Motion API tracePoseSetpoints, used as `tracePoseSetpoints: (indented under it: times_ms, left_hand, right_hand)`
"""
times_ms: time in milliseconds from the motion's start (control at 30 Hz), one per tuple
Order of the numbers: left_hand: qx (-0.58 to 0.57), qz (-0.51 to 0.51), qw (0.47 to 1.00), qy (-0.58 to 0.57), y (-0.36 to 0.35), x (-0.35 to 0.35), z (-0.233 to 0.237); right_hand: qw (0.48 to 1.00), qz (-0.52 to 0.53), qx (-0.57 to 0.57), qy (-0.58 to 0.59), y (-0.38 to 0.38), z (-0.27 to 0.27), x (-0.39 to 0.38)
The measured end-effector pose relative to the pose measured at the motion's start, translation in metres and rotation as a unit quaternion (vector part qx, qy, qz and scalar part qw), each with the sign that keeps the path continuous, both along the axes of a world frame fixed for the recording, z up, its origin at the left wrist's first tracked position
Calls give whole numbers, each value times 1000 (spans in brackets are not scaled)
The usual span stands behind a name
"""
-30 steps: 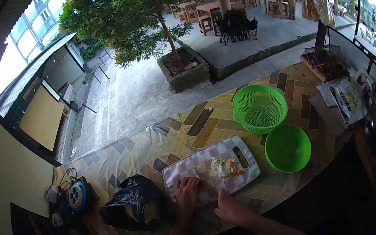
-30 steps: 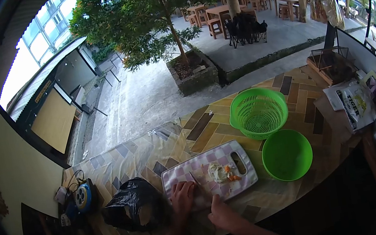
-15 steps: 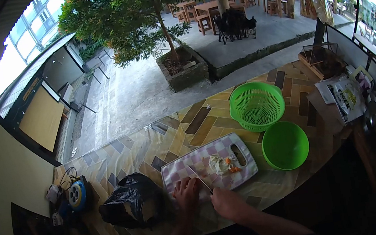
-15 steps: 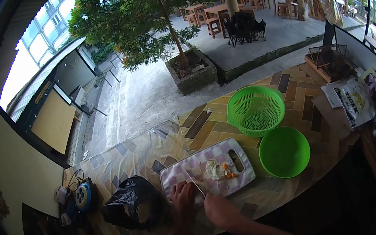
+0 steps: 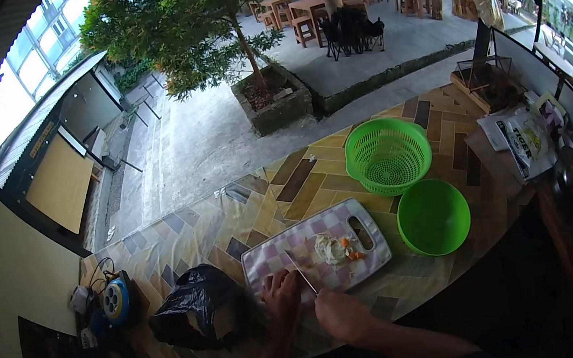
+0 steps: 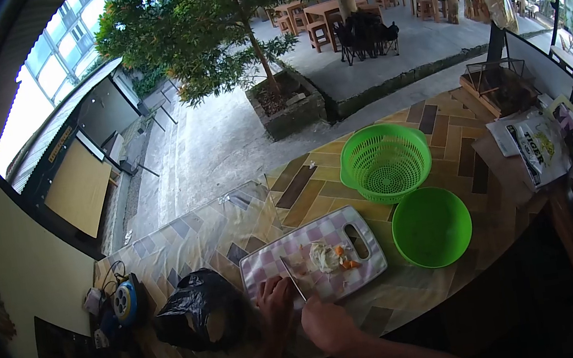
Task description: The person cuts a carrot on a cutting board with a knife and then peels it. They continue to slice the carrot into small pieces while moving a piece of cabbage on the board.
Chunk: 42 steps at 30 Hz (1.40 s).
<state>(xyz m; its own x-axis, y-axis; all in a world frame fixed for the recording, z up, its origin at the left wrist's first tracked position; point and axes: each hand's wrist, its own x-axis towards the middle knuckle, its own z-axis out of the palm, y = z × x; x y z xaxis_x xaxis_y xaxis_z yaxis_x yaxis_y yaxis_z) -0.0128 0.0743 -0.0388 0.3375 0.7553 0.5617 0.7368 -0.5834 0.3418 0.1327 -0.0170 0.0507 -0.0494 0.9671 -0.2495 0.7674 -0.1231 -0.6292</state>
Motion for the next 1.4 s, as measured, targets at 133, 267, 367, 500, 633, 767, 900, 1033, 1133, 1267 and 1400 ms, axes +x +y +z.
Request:
tracePoseSetpoints:
  times_ms: [133,267,367,500,633,767,900,1033,1133,1267,1400]
  left_hand:
    - [-27,7,999,-39,-6,5,15]
    - [-25,1,999,-46,-4,5,14]
    - [-6,-26,999,-25,-1,-1,6]
    - [-22,-3,1000,5,-9,3,16]
    - [35,-28,998,34,3,-1,4]
    - [4,-7,1000,-9,-1,2,11]
    - [-34,-12,998,-50,-1,2,13]
    - [-41,-14,998,-44,-2,1,12]
    - [-43,-16,998,-41,-2,2,13]
    - [-23,-20,999,-37,0,0,8]
    - [-53,-20,997,-46,-4,2,15]
  right_hand:
    - [998,-38,-37,16,-3,-13,-4]
    - [998,-64,16,10,4,-42,-10]
    - [997,-44,65,19,20,-46,-3]
    - [997,35,72,14,18,-16,9]
    - [998,47,36,-24,18,-4,5]
    - [999,-30,-14,11,15,-3,-8]
    - [999,-23,-17,20,15,-17,-10]
    - [999,-17,-6,28,16,-25,-8]
    - [1000,-3,16,26,19,-37,-8]
    - [991,103,80,15,17,-38,1]
    - [998,8,57,40,16,-53,-8]
